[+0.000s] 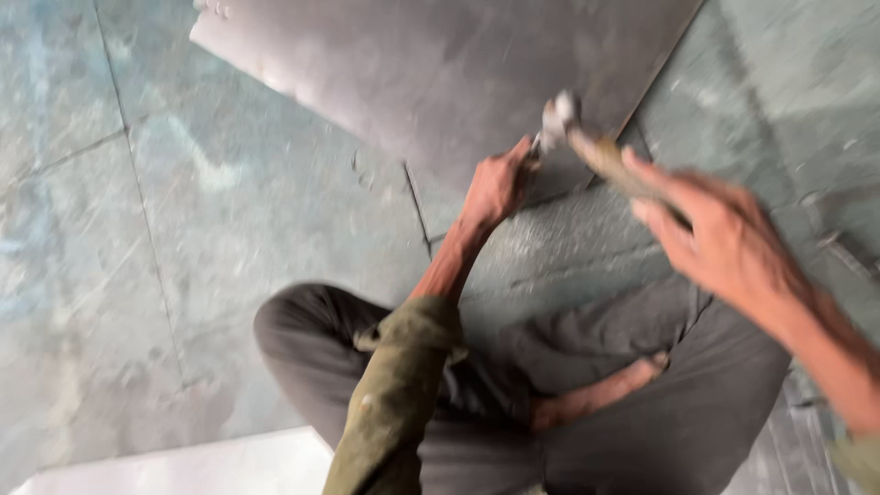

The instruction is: The person sits on the floor and uses a hammer and chisel to attach small metal brackets to a large metal sheet. They repeatedly position the brackets, strike them with the hammer, and adjust the sheet's position to continue the assembly process.

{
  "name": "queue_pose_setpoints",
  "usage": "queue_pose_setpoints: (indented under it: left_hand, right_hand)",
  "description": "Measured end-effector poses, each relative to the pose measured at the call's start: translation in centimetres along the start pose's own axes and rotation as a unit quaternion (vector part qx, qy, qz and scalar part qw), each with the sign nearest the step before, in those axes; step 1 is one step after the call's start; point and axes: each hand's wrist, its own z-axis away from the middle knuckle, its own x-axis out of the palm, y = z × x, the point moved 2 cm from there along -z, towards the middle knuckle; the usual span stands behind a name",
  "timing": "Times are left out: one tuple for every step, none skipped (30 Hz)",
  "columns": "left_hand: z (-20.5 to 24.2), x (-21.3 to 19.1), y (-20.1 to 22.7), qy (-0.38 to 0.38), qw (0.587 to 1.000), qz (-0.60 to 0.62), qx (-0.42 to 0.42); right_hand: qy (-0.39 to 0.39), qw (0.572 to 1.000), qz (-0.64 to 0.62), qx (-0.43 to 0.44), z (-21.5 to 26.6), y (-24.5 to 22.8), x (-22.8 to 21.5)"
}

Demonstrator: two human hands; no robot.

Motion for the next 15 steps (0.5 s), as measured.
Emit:
queue_pose_setpoints:
  left_hand:
    - [-1.4,-0.4,0.1,0.000,1.000,-0.007,0.002]
    - [-1.8,-0.5,0.1,0.008,1.000,-0.024,0.014]
    - [-2.3,-0.6,-0.2,0.016,0.999,-0.041,0.026]
    - [-2.4,-0.8,-0.6,0.019,0.997,-0.060,0.035]
    - [-2.3,-0.5,-0.9,0.020,0.999,0.022,-0.014]
    - [-1.7,-0.3,-1.1,0.017,0.993,0.101,-0.063]
    - [-0.9,0.0,-1.1,0.015,0.977,0.178,-0.113]
    - [-0.6,-0.4,-0.5,0.073,0.973,0.202,-0.090]
    - [0.4,-0.6,0.2,0.130,0.963,0.225,-0.066]
    - [1.8,-0.4,1.2,0.185,0.949,0.251,-0.045]
    - [2.6,0.0,2.5,0.190,0.965,0.178,-0.008]
    - [2.9,0.1,3.6,0.199,0.974,0.103,0.029]
    - [2.7,-0.1,4.5,0.205,0.976,0.027,0.064]
    - [1.9,0.0,4.7,0.126,0.991,-0.034,0.016]
    - [1.0,-0.1,4.5,0.044,0.994,-0.093,-0.031]
  right_hand:
    - [-0.029,0.993,-0.049,0.105,0.4,1.0,0.5]
    - [-0.069,0.970,-0.102,0.212,2.6,1.3,1.6]
    - [-0.107,0.931,-0.152,0.315,4.9,1.7,3.0]
    - [-0.106,0.905,-0.231,0.341,6.6,1.7,4.6]
    - [-0.103,0.873,-0.308,0.364,8.3,1.6,6.4]
    - [-0.097,0.832,-0.386,0.387,10.1,1.1,8.2]
    - [-0.110,0.797,-0.421,0.419,11.9,0.3,9.7]
    - [-0.117,0.765,-0.454,0.441,12.7,-0.1,11.0]
    - [-0.121,0.763,-0.472,0.425,12.9,-0.6,12.0]
    - [-0.128,0.759,-0.488,0.411,13.2,-1.1,12.5]
    - [-0.134,0.756,-0.504,0.397,13.1,-1.5,13.0]
    - [-0.155,0.760,-0.485,0.404,12.8,-1.6,13.2]
    - [-0.176,0.764,-0.466,0.410,12.4,-1.8,13.3]
    - [-0.198,0.766,-0.444,0.421,12.2,-1.9,13.0]
    - [-0.271,0.828,-0.292,0.395,12.1,-1.8,12.5]
